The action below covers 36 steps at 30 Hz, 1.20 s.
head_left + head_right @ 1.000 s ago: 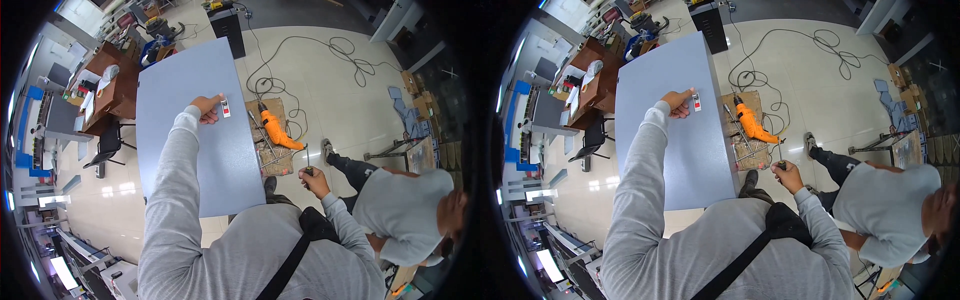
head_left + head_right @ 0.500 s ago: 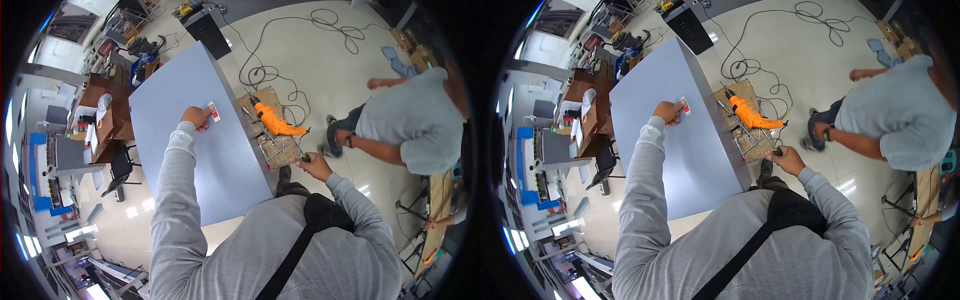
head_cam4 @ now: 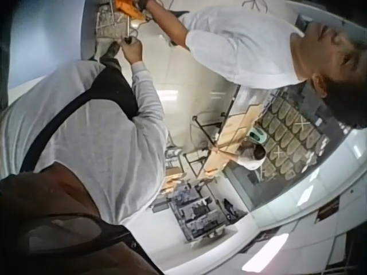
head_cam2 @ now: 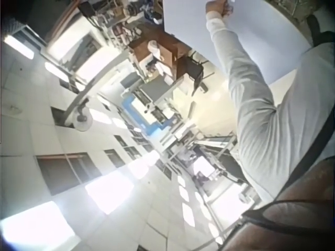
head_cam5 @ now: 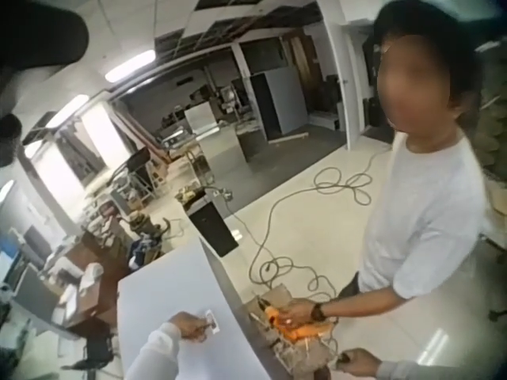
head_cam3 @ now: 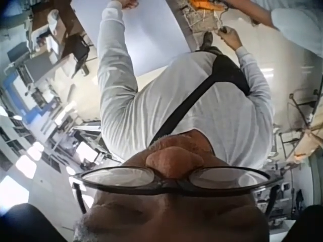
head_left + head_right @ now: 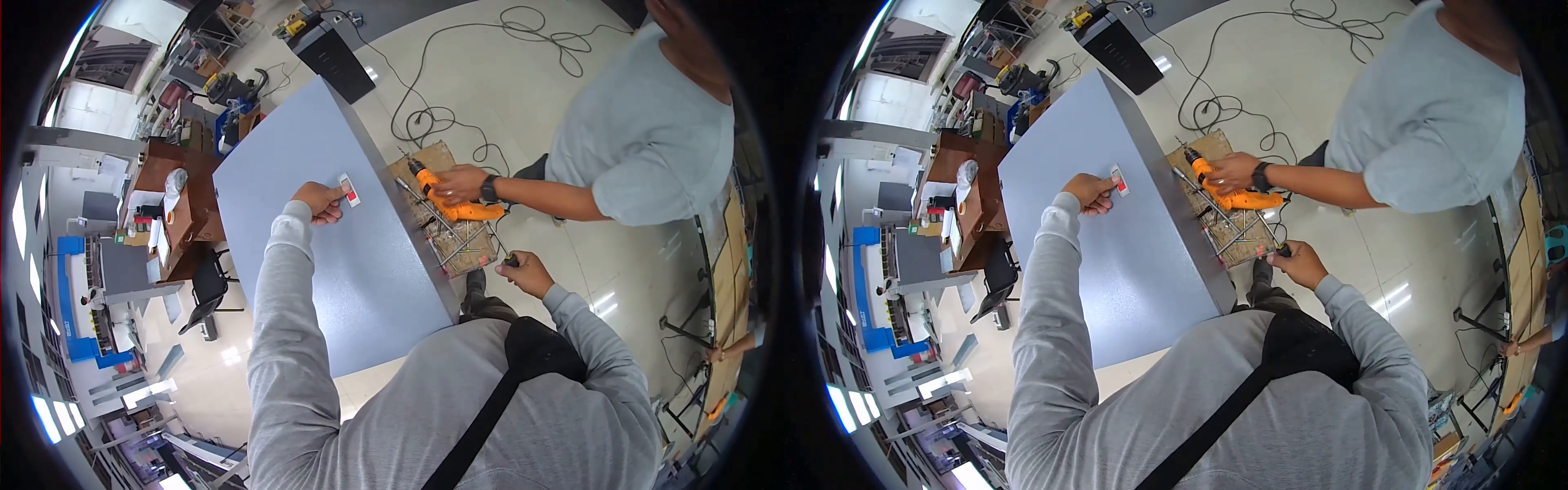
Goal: The recorder uses a screwdriver to attach hardware components like latches and hinges to a metal enclosure door.
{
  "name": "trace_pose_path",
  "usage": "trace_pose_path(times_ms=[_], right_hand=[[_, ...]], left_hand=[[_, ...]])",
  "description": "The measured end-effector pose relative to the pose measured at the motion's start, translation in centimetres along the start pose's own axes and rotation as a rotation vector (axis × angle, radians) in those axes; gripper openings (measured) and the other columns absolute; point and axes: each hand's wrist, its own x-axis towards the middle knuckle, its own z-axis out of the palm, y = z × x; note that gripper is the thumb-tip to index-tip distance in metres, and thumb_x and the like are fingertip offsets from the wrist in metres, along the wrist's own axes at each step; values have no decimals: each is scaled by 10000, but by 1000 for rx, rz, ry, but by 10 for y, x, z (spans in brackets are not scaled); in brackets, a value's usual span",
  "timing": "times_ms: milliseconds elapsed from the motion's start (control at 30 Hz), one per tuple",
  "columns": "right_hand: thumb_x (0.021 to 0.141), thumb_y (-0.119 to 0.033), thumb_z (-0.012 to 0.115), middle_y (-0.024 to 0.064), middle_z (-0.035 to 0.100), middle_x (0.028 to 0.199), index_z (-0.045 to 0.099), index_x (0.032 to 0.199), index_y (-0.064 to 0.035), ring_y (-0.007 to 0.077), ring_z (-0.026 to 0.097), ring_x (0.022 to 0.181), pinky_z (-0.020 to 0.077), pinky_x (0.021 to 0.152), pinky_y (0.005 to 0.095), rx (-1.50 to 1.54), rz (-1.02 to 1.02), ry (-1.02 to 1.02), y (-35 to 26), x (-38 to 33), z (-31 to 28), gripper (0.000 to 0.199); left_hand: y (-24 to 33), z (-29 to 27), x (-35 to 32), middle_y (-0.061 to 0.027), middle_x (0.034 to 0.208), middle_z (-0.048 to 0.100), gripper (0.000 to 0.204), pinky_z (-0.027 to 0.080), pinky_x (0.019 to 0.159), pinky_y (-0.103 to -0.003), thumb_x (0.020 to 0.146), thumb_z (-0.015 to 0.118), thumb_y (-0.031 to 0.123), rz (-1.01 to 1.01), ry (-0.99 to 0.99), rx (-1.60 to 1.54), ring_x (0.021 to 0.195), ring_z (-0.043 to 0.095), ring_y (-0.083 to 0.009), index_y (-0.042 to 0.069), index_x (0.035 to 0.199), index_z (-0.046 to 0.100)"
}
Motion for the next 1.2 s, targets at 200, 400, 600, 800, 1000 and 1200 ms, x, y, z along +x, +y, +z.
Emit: trace_pose_path(times_ms=[200, 400, 600, 800, 1000, 1200], right_hand=[[839, -264, 762, 27, 615, 702, 645, 855, -17, 108, 547, 636, 458, 607, 275, 35, -5, -29, -15, 2, 9, 274], [846, -214, 757, 7, 613, 713, 648, 876, -2, 86, 529, 682, 447, 641, 282, -50, -147, -15, 14, 12, 20, 240], [849, -192, 758, -10, 621, 739, 684, 987, -13, 83, 544, 698, 465, 663, 276, -82, -35, -58, -3, -1, 8, 238], [854, -189, 763, -8, 632, 777, 693, 969, -26, 85, 559, 731, 466, 699, 257, -8, -128, -172, -17, 7, 31, 211], [832, -236, 762, 61, 683, 808, 701, 975, 13, 122, 598, 744, 491, 733, 288, -89, -231, -136, 1, 7, 37, 294], [836, -187, 769, 39, 675, 814, 696, 961, -3, 124, 592, 762, 494, 744, 286, -18, -129, -12, 20, -16, 16, 235]], left_hand=[[10, 6, 1, -76, 727, 697, 598, 536, 579, -326, 864, 671, 621, 91, 105, 234, 621, 691, -189, 27, 799, 646], [-35, 63, -4, -120, 762, 688, 434, 529, 663, -394, 907, 670, 455, 439, 715, 272, 737, 687, -298, 21, 892, 668], [-47, 144, -68, -194, 1231, 588, 422, 401, 980, -472, 870, 701, 347, 792, 1023, 249, 1181, 526, -371, 60, 1174, 645], [-9, 154, -88, -115, 1119, 636, 418, 335, 1037, -540, 898, 626, 484, 1292, 637, 679, 1190, 512, -322, 89, 1007, 703], [0, 136, -75, -38, 705, 629, 502, 408, 937, -443, 938, 568, 521, 1347, 388, 906, 868, 599, -209, 86, 713, 679], [9, 131, -81, -45, 685, 626, 532, 419, 890, -406, 946, 542, 551, 1333, 398, 973, 789, 609, -221, 99, 692, 663]])
